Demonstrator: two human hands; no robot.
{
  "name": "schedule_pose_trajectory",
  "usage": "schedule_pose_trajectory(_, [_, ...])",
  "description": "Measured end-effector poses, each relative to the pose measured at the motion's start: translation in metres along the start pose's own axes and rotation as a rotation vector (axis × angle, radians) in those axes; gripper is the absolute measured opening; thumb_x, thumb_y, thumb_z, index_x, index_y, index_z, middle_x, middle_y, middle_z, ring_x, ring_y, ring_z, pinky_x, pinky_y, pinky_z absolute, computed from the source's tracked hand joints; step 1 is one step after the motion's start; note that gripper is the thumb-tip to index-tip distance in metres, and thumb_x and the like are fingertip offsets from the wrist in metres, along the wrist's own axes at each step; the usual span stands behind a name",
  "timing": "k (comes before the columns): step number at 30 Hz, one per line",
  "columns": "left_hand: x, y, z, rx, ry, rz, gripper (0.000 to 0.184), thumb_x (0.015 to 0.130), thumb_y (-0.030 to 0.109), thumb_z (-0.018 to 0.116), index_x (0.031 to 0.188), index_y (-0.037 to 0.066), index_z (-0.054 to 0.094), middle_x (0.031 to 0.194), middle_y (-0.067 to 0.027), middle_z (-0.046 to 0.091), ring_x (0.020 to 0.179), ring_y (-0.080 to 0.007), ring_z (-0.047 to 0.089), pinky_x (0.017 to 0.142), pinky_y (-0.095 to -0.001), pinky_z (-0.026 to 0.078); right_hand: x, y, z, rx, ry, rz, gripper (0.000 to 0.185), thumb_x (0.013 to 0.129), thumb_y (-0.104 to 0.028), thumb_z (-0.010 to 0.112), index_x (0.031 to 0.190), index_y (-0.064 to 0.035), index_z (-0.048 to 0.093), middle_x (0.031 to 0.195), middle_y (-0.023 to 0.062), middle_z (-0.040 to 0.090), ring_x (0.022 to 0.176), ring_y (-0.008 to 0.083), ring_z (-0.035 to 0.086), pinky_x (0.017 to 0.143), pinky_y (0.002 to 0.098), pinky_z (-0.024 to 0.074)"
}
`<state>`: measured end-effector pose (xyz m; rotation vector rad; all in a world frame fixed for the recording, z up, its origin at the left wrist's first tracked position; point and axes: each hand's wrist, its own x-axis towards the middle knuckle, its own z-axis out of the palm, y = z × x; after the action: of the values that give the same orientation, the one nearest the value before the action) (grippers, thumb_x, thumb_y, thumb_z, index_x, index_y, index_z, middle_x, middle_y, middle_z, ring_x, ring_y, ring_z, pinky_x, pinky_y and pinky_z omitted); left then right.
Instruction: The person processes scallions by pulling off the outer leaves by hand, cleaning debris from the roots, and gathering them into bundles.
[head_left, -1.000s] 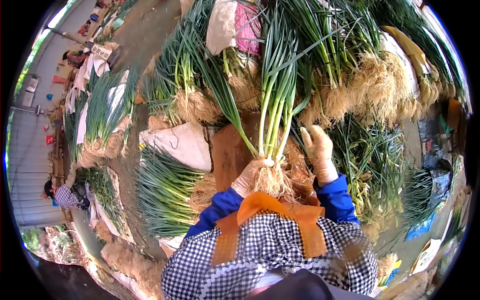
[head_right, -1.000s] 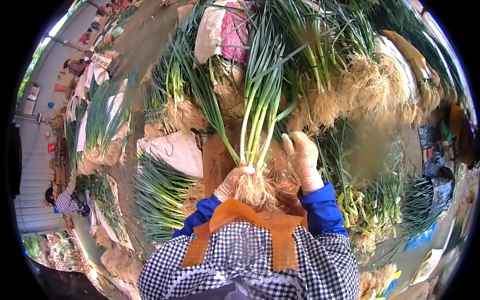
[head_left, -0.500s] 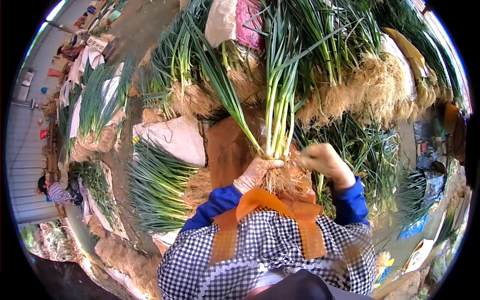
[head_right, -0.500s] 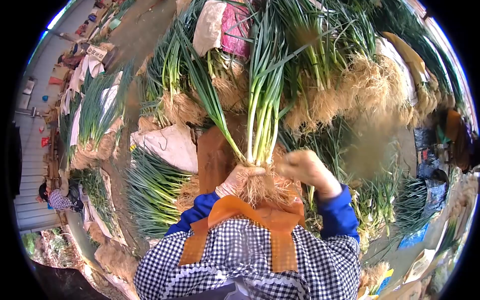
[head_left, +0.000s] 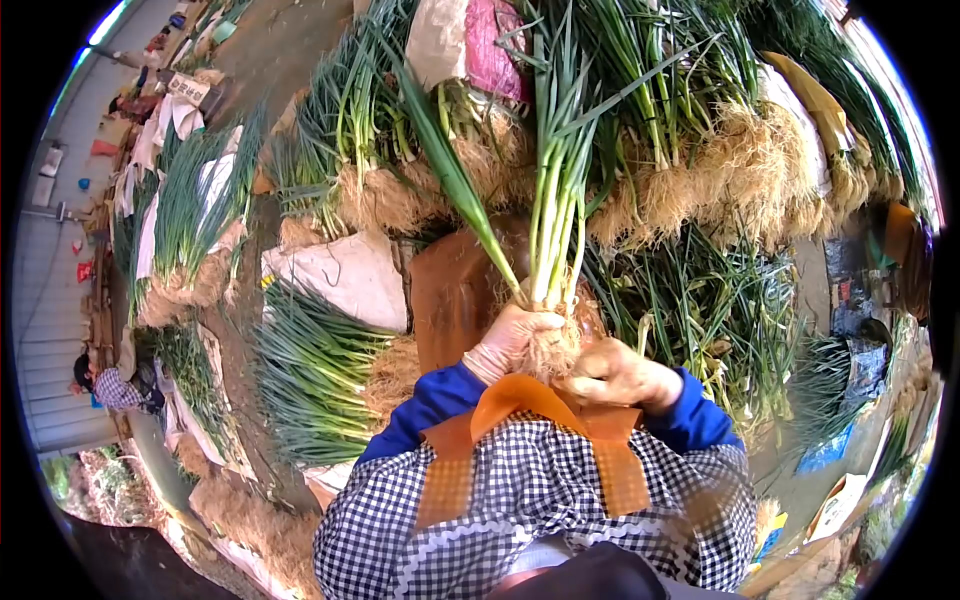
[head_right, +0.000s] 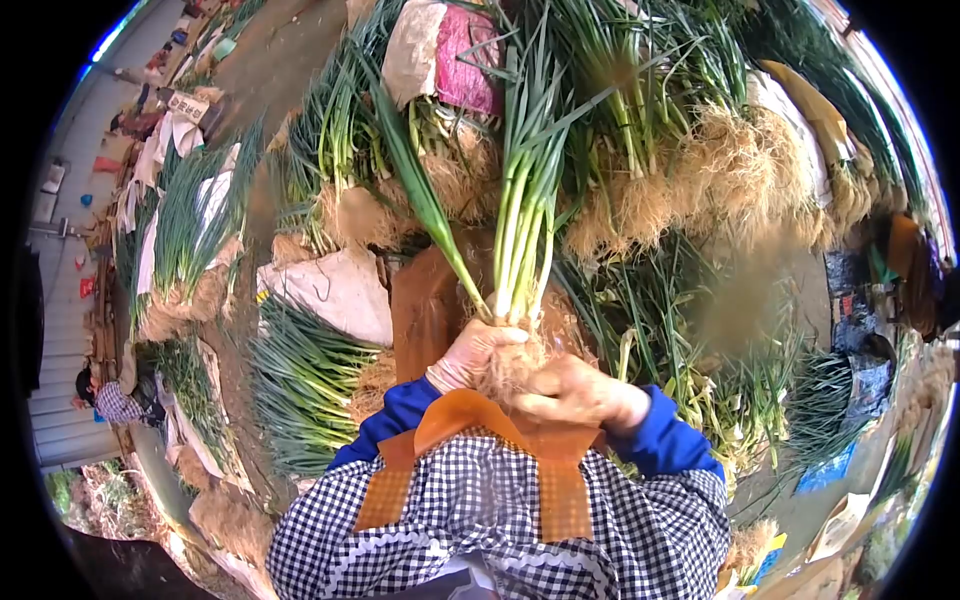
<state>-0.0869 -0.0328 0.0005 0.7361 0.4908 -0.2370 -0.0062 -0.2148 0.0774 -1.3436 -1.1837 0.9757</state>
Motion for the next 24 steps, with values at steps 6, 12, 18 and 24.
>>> schedule_pose_trajectory(6, [-0.030,0.067,0.006,-0.359,-0.429,-0.078,0.032,0.078,0.005,0.060,0.109,0.002,0.052,0.094,-0.0057,0.057,0.082,-0.0153,0.057,0.071,-0.0256,0.051,-0.029,0.047,-0.084,-1.114,-0.128,0.994,0.042,0.078,-0.052,0.060,0.086,-0.0113,0.069,0.077,0.0110,0.066,0.069,0.0244,0.065,0.062,0.0344,0.0508])
schedule_pose_trajectory(12, [-0.021,0.095,0.045,-0.474,-0.726,0.392,0.049,0.074,0.005,0.062,0.120,0.003,0.044,0.108,-0.0071,0.052,0.092,-0.0157,0.054,0.073,-0.0278,0.051,0.053,0.033,-0.197,-1.307,0.955,0.666,0.043,0.080,-0.054,0.059,0.079,-0.0108,0.059,0.057,0.0047,0.056,0.045,0.0166,0.051,0.046,0.0304,0.0467])
schedule_pose_trajectory(18, [0.024,0.037,-0.003,-0.280,-0.263,0.252,0.075,0.066,0.005,0.055,0.137,0.003,0.031,0.137,-0.0114,0.038,0.113,-0.0222,0.048,0.086,-0.0338,0.050,0.070,0.011,-0.192,-0.893,0.714,0.877,0.028,0.085,-0.032,0.056,0.091,-0.0058,0.062,0.077,0.0076,0.064,0.066,0.0194,0.061,0.064,0.0313,0.0508])
schedule_pose_trajectory(24, [0.066,-0.041,-0.060,0.064,-0.511,0.407,0.055,0.084,0.050,0.055,0.112,0.002,0.056,0.110,-0.0113,0.057,0.098,-0.0205,0.056,0.087,-0.0360,0.047,0.018,0.045,-0.074,0.397,0.458,0.268,0.031,0.086,-0.024,0.059,0.109,-0.0023,0.059,0.097,0.0044,0.064,0.087,0.0123,0.058,0.081,0.0265,0.0458])
